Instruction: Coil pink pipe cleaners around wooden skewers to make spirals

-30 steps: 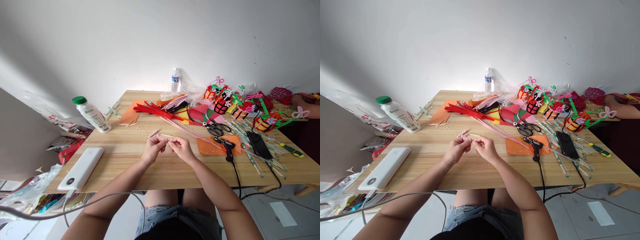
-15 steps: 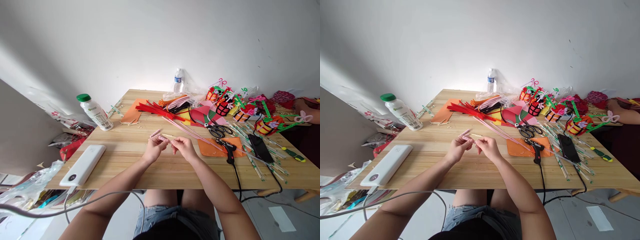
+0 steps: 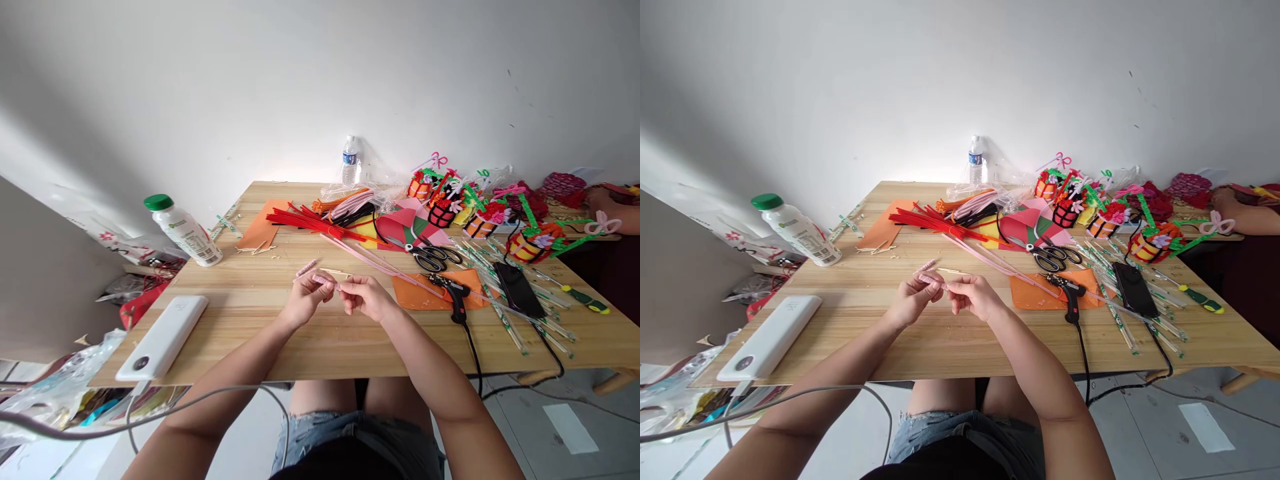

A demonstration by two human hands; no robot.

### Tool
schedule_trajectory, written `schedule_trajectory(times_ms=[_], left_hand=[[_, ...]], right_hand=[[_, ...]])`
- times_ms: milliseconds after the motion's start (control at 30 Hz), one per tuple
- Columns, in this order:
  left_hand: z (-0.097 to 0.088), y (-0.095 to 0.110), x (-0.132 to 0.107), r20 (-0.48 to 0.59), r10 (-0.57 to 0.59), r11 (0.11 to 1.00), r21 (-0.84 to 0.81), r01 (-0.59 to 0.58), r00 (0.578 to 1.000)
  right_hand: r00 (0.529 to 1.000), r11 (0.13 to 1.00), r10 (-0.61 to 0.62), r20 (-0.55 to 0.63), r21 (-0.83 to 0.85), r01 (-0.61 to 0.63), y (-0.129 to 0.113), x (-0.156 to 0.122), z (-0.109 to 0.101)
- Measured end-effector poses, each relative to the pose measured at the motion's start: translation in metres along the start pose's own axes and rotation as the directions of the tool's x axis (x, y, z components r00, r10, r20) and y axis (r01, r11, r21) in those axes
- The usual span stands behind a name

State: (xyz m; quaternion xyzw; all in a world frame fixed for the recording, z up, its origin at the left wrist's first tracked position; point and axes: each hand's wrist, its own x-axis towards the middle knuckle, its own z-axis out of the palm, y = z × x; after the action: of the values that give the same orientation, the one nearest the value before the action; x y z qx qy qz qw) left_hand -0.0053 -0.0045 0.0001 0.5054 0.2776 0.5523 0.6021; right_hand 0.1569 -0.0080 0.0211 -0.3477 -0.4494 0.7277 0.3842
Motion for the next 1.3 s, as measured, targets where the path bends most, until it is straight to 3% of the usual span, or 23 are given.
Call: schedule_trajectory(times_ms=[67,133,200,300,367,400,433,500,600,667,733,900,1100,1300], left_hand=[[0.001,-0.001,0.0,-0.014,-0.008,1.0,-0.009,0.008,1.0],[0.003,-0.001,-0.001,-0.055,-0.042,0.999,-0.02,0.041,0.998],[0.005,0.0,-0.001,-0.096,-0.099,0.995,-0.039,0.095,0.99],[0.007,0.001,0.0,-0.136,-0.172,0.984,-0.06,0.166,0.976],[0.006,0.001,0.001,-0.16,-0.166,0.986,-0.064,0.157,0.973],[0.006,0.002,0.001,-0.164,-0.148,0.988,-0.059,0.14,0.975],[0.006,0.002,0.001,-0.161,-0.128,0.991,-0.047,0.121,0.979],[0.006,0.004,0.0,-0.145,-0.081,0.997,-0.001,0.081,0.986],[0.006,0.008,-0.002,-0.11,0.002,0.994,0.105,0.01,0.994],[0.006,0.009,-0.003,-0.067,0.038,0.987,0.157,-0.027,0.997],[0.006,0.01,-0.003,-0.034,0.049,0.983,0.18,-0.043,0.998],[0.004,0.011,-0.002,-0.032,0.076,0.965,0.253,-0.065,0.997],[0.003,0.007,-0.002,-0.012,0.06,0.983,0.176,-0.057,0.998],[-0.001,-0.001,0.001,-0.051,-0.049,0.998,0.043,0.051,0.997]], right_hand=[[0.999,0.999,-0.043,-0.008,-0.025,0.042,0.002,0.0,0.0],[0.977,0.963,-0.202,-0.075,-0.196,0.184,0.006,0.0,0.001],[0.888,0.811,-0.447,-0.107,-0.468,0.351,0.01,0.0,0.003],[0.7,0.465,-0.713,0.024,-0.731,0.498,0.015,0.0,0.005],[0.636,0.355,-0.766,0.09,-0.765,0.536,0.017,0.0,0.007],[0.634,0.361,-0.769,0.083,-0.762,0.538,0.018,0.0,0.008],[0.652,0.41,-0.756,0.047,-0.743,0.529,0.018,0.0,0.008],[0.747,0.602,-0.662,-0.062,-0.637,0.481,0.018,0.0,0.009],[0.934,0.906,-0.343,-0.105,-0.3,0.299,0.013,0.001,0.006],[0.989,0.984,-0.139,-0.043,-0.115,0.133,0.008,0.002,0.002],[0.999,0.997,-0.042,-0.012,-0.059,0.041,0.004,0.002,-0.001],[0.991,0.986,-0.117,-0.065,-0.127,0.108,0.003,0.001,0.0],[0.999,0.999,-0.024,0.027,0.034,0.023,0.006,0.001,0.0],[0.989,0.97,-0.143,-0.027,-0.203,0.135,0.002,0.0,0.002]])
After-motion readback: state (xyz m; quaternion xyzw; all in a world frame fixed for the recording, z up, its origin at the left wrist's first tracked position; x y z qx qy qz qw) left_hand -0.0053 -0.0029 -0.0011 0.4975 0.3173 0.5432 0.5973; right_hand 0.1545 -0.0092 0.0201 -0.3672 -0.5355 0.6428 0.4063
